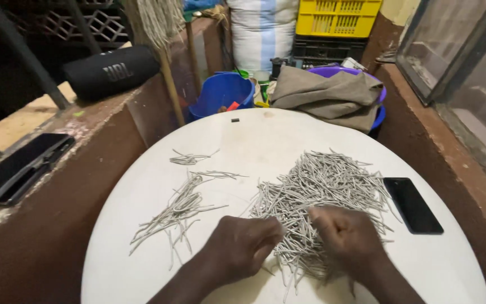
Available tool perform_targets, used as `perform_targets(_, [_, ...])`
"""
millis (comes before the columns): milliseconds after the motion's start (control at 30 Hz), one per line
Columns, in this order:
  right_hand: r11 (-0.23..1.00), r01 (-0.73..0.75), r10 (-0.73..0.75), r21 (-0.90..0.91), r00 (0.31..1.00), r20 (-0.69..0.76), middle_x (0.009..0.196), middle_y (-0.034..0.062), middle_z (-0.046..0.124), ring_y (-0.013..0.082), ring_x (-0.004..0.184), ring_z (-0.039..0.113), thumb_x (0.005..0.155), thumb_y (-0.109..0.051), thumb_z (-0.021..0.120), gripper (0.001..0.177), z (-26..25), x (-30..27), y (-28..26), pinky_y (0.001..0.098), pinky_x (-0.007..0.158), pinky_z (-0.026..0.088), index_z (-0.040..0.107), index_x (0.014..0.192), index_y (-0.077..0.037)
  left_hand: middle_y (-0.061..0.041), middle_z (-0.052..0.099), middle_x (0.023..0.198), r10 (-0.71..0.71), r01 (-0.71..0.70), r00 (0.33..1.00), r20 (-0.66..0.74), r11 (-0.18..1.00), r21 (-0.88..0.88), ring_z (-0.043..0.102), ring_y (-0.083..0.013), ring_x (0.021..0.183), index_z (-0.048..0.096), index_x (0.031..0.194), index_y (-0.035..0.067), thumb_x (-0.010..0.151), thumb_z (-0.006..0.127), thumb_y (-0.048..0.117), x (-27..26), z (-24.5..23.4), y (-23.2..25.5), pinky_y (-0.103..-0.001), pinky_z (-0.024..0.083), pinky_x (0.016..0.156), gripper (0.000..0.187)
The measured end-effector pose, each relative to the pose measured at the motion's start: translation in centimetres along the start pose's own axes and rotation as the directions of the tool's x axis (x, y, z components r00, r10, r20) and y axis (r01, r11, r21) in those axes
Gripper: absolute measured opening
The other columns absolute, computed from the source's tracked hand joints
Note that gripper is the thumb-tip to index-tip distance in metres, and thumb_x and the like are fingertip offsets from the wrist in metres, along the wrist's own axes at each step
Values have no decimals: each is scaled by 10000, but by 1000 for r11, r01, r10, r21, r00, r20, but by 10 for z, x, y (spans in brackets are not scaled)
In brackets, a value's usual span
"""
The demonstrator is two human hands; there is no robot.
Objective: Sort thin grey rods on a white table by moving them from a central pile to a side pile.
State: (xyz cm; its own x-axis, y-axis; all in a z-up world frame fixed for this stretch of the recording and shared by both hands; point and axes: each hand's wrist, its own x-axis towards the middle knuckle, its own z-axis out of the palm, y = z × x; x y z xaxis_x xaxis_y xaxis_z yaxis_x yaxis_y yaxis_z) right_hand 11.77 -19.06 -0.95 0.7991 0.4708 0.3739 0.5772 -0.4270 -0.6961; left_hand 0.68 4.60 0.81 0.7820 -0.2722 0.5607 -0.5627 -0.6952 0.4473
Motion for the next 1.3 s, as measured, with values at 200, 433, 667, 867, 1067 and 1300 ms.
perform_targets(200, [908, -57, 22, -414, 996, -89, 1005, 79, 684, 294, 1004, 624, 1006, -461, 574, 363, -11, 39, 27, 478, 833, 488, 796, 1171, -227, -32, 665, 792, -21, 21, 999, -47, 1000, 11, 609, -227, 662, 645, 947, 130, 1040, 641, 144, 16, 35, 7, -473, 553, 756, 94])
perform_targets(433, [920, 256, -347, -298, 884, -313, 1154, 63, 761, 282, 1139, 656, 1046, -271, 650, 242, -9, 38, 27, 438, 1016, 471, 808, 1176, -141, -43, 555, 820, -88, 80, 996, 35, 980, 181, 556, -272, 841, 590, 859, 151, 944, 565, 66, 71, 47, 6, -513, 461, 905, 123])
perform_targets(667, [936, 178, -294, -303, 867, -402, 1117, 103, 750, 304, 1099, 675, 1142, -175, 627, 204, -22, 25, 17, 435, 993, 487, 800, 1154, -67, -188, 637, 1390, -302, 308, 951, -64, 934, 180, 568, -370, 1259, 557, 1526, 119, 930, 521, 66, 78, 27, 1, -624, 323, 1094, 599])
perform_targets(867, [965, 165, -239, -206, 877, -417, 1032, 85, 743, 258, 1014, 686, 1108, -153, 680, 156, -21, 19, 0, 401, 932, 506, 794, 1077, -50, -117, 698, 1057, -467, 472, 861, -199, 592, 653, 621, -368, 996, 753, 1064, 170, 886, 634, 285, -9, -26, -127, -578, 415, 871, 243])
perform_targets(1067, [957, 192, -259, -216, 902, -345, 1010, 69, 749, 244, 965, 695, 1082, -204, 658, 180, -5, 14, -4, 382, 846, 525, 794, 1052, -90, -78, 675, 1140, -804, 730, 584, -109, 462, 503, 594, -302, 1163, 796, 1055, 220, 899, 555, 343, -19, -81, -108, -477, 328, 1051, 312])
perform_targets(1300, [969, 180, -229, -172, 916, -329, 1015, 49, 742, 211, 990, 693, 1090, -187, 651, 178, -7, 9, -11, 356, 907, 499, 803, 1050, -105, 82, 804, 938, -857, 872, 479, -190, 489, -8, 704, -139, 950, 760, 948, 225, 924, 719, 413, -15, -93, -86, -313, 422, 1037, 194])
